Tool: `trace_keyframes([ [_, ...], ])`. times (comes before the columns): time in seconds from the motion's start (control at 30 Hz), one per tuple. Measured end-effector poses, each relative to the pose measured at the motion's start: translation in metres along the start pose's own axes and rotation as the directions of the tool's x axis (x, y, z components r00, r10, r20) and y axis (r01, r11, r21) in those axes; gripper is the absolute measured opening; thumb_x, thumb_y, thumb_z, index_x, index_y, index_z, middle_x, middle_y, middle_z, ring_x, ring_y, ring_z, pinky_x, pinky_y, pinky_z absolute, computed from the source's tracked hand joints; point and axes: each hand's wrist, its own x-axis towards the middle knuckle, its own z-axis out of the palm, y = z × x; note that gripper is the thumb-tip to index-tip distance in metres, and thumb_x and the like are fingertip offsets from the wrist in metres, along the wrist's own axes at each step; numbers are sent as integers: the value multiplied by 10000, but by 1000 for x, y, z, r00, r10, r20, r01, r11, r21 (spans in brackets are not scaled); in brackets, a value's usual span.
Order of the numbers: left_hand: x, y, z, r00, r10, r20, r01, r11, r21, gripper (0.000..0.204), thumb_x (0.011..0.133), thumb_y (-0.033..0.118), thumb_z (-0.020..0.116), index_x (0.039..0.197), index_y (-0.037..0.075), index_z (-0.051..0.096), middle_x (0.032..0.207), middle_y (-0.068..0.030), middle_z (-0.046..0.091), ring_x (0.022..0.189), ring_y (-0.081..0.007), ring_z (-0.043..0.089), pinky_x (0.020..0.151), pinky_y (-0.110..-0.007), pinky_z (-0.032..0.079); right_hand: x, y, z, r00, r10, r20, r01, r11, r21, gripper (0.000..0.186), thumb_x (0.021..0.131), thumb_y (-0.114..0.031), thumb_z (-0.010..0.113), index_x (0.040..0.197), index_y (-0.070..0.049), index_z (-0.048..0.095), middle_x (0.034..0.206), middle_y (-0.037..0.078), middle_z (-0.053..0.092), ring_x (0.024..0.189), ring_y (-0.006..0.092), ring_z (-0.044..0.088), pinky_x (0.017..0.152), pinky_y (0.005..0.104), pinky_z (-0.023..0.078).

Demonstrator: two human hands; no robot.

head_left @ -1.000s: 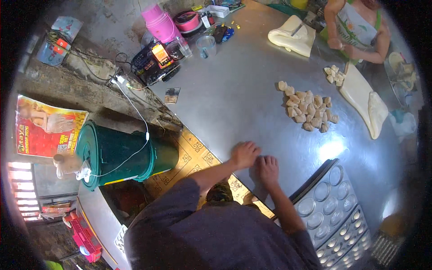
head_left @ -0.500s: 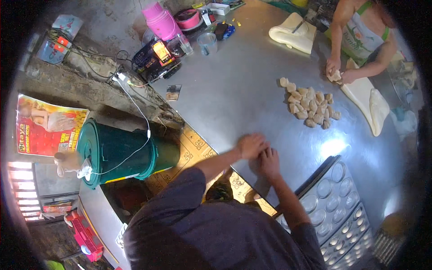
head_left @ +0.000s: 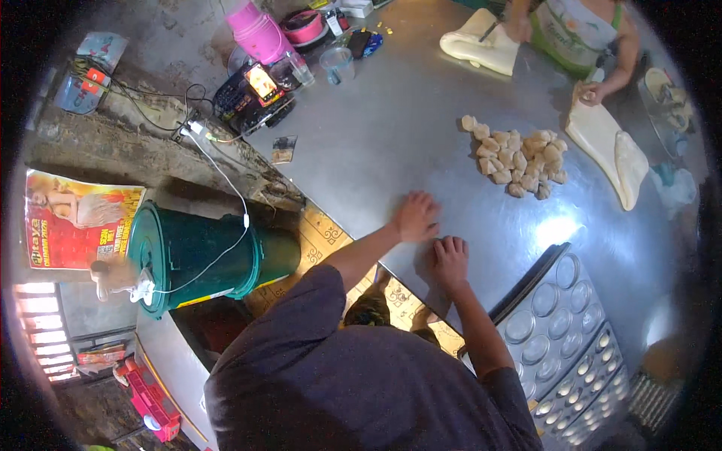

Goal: Rolling dough into small portions and arranging them into circular baking trays.

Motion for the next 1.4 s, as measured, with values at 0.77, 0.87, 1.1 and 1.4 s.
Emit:
trace_keyframes([
  [0.77,69,109,-27,965,-171,200,261,504,-823,331,718,144,732,1026,46,660,978,-110,664,863,-180,651,736,-308,526,-100,50,-148,636,742,-214,-590,645,485,350,731,-120,737,1047,-44,607,1044,133,586,966,308,578,819,370,474],
  [0.87,122,201,-28,997,42,69,34,550,-834,324,696,185,735,973,36,660,894,-101,657,830,-244,633,752,-376,494,-138,98,-175,451,754,-478,-543,657,523,285,743,-118,726,990,-40,606,996,113,604,905,274,584,793,358,474],
  [1.1,205,278,21,959,272,-75,-283,916,-285,292,786,367,609,895,109,689,923,-113,614,908,-287,548,808,-432,400,-184,209,-187,412,783,-465,-783,565,259,286,766,-174,691,1004,-32,617,948,156,603,894,329,562,826,397,450],
  [1.4,244,119,2,883,-145,-446,97,987,-129,471,768,348,676,1145,85,573,1126,-151,528,985,-324,537,880,-449,430,-213,109,-206,300,788,-537,-708,562,429,147,786,-103,690,911,-59,625,885,86,608,837,226,577,714,312,449],
])
